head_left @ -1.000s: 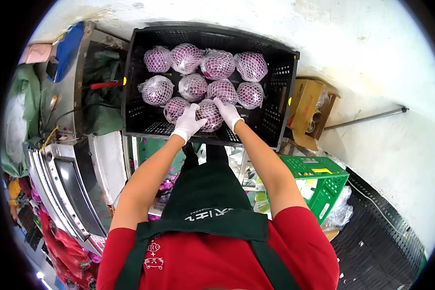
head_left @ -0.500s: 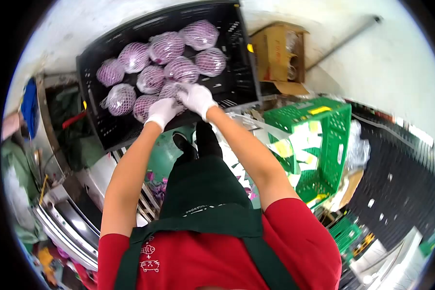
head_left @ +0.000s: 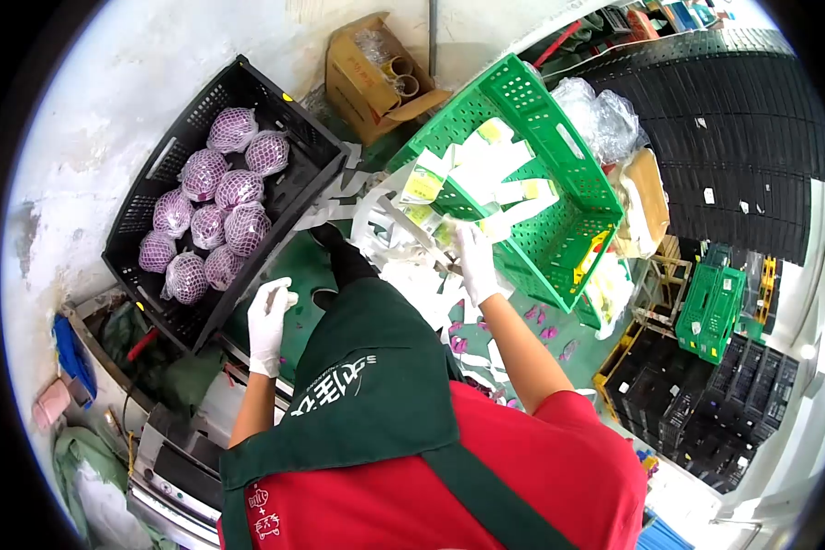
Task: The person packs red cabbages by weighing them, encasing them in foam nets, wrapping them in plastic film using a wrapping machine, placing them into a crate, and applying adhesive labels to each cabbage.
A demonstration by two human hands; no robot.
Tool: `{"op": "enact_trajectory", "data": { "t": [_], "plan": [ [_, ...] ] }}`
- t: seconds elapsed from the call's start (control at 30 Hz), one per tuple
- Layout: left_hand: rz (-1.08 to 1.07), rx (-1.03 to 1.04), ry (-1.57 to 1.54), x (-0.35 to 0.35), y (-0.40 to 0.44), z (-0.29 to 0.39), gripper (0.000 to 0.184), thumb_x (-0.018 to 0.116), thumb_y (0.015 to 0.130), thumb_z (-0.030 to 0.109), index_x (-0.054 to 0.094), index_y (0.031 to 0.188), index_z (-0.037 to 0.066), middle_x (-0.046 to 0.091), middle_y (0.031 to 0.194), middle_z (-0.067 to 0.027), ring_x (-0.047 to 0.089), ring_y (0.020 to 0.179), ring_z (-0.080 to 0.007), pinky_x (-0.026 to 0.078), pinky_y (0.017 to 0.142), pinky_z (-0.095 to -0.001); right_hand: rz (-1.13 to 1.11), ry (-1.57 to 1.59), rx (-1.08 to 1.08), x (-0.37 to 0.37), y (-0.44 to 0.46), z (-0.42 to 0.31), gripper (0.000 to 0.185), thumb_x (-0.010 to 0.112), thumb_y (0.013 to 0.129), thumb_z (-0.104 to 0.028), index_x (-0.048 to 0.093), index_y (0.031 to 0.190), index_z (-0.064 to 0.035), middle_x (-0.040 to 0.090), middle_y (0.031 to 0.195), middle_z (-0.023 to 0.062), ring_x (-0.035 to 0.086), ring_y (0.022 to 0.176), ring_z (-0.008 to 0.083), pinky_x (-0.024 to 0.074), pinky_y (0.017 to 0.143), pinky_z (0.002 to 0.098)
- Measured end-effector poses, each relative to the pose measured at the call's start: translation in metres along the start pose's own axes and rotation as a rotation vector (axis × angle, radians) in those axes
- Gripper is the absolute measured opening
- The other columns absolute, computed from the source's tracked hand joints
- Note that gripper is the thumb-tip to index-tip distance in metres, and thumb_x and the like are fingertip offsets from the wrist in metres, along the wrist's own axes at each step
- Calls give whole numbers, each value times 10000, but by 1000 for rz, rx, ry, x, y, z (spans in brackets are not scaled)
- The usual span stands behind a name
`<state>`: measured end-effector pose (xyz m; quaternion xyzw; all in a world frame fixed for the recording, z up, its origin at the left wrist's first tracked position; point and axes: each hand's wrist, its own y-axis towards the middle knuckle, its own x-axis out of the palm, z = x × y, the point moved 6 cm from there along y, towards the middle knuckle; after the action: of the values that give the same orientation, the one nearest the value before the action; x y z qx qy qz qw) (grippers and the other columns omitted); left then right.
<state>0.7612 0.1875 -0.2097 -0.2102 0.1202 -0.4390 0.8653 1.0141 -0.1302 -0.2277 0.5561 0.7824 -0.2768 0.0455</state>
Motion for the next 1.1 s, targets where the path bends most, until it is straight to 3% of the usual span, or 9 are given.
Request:
{"op": "enact_trajectory", "data": {
  "t": [0.2,0.3,0.4,0.47,0.57,0.63,0.7,0.97,1.1],
  "plan": [
    [-107,-12,-57,36,-9,37,207,541,944,114,619,1107,14,644,1008,-56,625,874,-127,497,818,-263,43,346,148,46,77,-19,408,577,922,-325,607,1125,28,622,1035,69,537,944,143,420,859,285],
    [-79,88,-76,39,-10,68,241,572,924,110,602,1143,14,644,1071,-66,609,962,-132,470,884,-272,-12,107,-225,71,59,-69,199,581,894,-194,628,886,-1,619,795,46,569,723,178,465,712,311],
    [-47,276,-155,37,-13,94,470,626,899,142,472,1329,32,540,1306,-106,515,1203,-187,372,1039,-319,-86,-310,-892,104,-38,-169,106,667,787,-72,631,882,-42,637,887,115,596,936,314,425,910,420],
    [-80,386,-172,36,-10,89,854,733,798,391,299,1449,50,310,1495,-135,259,1402,-245,194,1140,-380,-320,-177,-888,123,-75,-193,123,698,773,-82,627,870,-55,644,943,83,574,1018,288,329,1025,481],
    [-75,499,-166,31,-35,116,898,755,737,458,362,1422,31,310,1497,-137,167,1438,-245,143,1152,-380,-571,-85,-870,141,-103,-216,78,668,824,-106,625,870,-62,644,949,66,577,1001,248,325,1030,450],
    [0,452,-249,23,-47,119,558,698,839,242,506,1308,8,509,1319,-107,425,1261,-182,318,1061,-327,-654,-84,-827,150,-112,-216,80,660,846,-119,632,884,-55,645,942,68,577,996,220,355,1010,407],
    [107,322,-446,19,-57,118,271,592,899,40,604,1164,-19,653,1034,-32,585,918,-69,468,848,-244,-777,223,-290,165,-106,-194,127,639,888,-146,644,920,-23,654,922,63,576,943,145,428,906,305],
    [330,315,-309,-30,-73,114,180,657,862,120,634,738,-8,612,706,16,504,643,-29,416,580,-219,-1204,55,-156,190,-131,-272,553,475,969,-432,520,1295,12,582,1248,80,556,1070,137,387,983,318],
    [132,262,-486,-18,-78,121,167,694,829,155,656,852,-6,628,765,16,555,714,-44,458,649,-222,-1285,-442,-105,213,-126,-297,264,607,908,-196,645,1034,33,664,909,47,585,834,110,467,783,265]
  ]
}}
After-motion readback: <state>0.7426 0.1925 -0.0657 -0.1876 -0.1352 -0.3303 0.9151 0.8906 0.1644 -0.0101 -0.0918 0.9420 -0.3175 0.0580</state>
